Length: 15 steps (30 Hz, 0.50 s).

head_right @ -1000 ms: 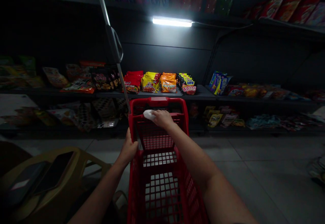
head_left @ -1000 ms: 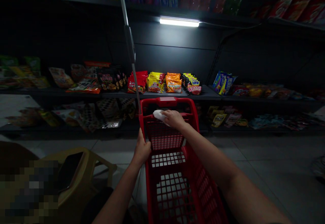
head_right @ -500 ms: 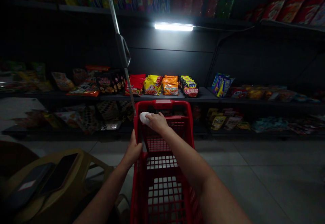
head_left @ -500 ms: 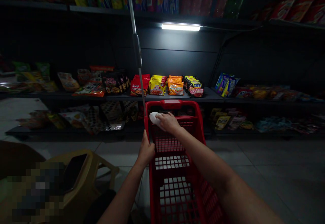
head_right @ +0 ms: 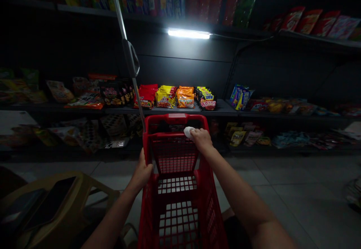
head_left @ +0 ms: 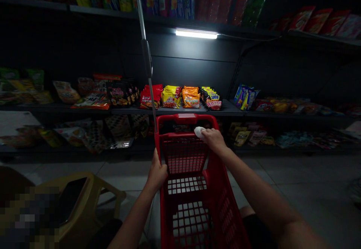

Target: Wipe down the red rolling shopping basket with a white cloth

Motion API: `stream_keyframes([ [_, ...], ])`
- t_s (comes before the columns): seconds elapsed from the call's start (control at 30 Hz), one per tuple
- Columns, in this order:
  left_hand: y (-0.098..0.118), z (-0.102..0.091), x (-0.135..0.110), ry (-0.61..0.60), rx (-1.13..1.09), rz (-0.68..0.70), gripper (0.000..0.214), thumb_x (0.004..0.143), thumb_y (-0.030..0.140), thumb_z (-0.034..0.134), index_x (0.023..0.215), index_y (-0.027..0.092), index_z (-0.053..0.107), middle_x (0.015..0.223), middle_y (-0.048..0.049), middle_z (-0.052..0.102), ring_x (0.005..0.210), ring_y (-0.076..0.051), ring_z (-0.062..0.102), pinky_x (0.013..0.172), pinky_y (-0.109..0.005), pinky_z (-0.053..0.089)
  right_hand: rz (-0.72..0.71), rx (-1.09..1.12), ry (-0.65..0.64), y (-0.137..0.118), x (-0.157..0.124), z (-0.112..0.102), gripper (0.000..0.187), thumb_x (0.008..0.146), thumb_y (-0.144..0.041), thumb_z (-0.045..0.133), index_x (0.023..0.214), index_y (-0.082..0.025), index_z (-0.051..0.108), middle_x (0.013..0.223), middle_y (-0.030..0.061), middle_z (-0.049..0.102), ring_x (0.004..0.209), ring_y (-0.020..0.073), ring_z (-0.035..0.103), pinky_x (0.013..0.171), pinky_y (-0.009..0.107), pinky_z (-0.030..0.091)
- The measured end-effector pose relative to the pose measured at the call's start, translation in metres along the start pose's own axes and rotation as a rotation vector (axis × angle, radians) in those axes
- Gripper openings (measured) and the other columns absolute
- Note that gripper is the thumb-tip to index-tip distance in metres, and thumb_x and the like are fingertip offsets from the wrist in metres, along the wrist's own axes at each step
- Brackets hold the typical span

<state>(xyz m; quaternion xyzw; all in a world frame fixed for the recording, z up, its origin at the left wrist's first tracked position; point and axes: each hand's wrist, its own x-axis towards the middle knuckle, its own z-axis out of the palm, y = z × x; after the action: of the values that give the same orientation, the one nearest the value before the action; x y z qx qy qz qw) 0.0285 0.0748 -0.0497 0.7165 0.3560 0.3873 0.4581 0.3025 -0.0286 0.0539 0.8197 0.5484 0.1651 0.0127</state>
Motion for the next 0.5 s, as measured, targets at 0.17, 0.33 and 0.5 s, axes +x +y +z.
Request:
stream_keyframes([
  [0.17, 0.003, -0.001, 0.0, 0.0, 0.02, -0.002, 0.095, 0.071, 0.005, 0.051, 0.159, 0.018, 0.018, 0.163, -0.0113, 0.033, 0.151, -0.026, 0.03, 0.125, -0.044, 0.024, -0.008, -0.103, -0.026, 0.028, 0.04, -0.022, 0.029, 0.096, -0.023, 0.053, 0.121, -0.021, 0.067, 0.128, 0.0172, 0.059, 0.119, 0.0301, 0.05, 0.093, 0.04, 0.041],
  [0.33, 0.002, -0.001, -0.001, 0.003, -0.016, 0.008, 0.093, 0.071, 0.006, 0.051, 0.159, 0.019, 0.021, 0.163, -0.0098, 0.033, 0.152, -0.025, 0.029, 0.126, -0.043, 0.022, 0.029, -0.121, -0.134, 0.029, 0.05, -0.012, 0.017, 0.085, -0.023, 0.068, 0.098, -0.016, 0.077, 0.119, 0.0207, 0.061, 0.109, 0.0323, 0.055, 0.082, 0.039, 0.049],
  [0.5, 0.0, -0.001, -0.001, -0.008, -0.021, 0.012, 0.094, 0.072, 0.006, 0.051, 0.159, 0.021, 0.02, 0.162, -0.0087, 0.035, 0.152, -0.025, 0.029, 0.126, -0.044, 0.023, 0.028, -0.102, -0.14, 0.031, 0.053, -0.013, 0.023, 0.092, -0.017, 0.057, 0.103, -0.017, 0.077, 0.116, 0.0206, 0.064, 0.107, 0.0299, 0.058, 0.083, 0.037, 0.049],
])
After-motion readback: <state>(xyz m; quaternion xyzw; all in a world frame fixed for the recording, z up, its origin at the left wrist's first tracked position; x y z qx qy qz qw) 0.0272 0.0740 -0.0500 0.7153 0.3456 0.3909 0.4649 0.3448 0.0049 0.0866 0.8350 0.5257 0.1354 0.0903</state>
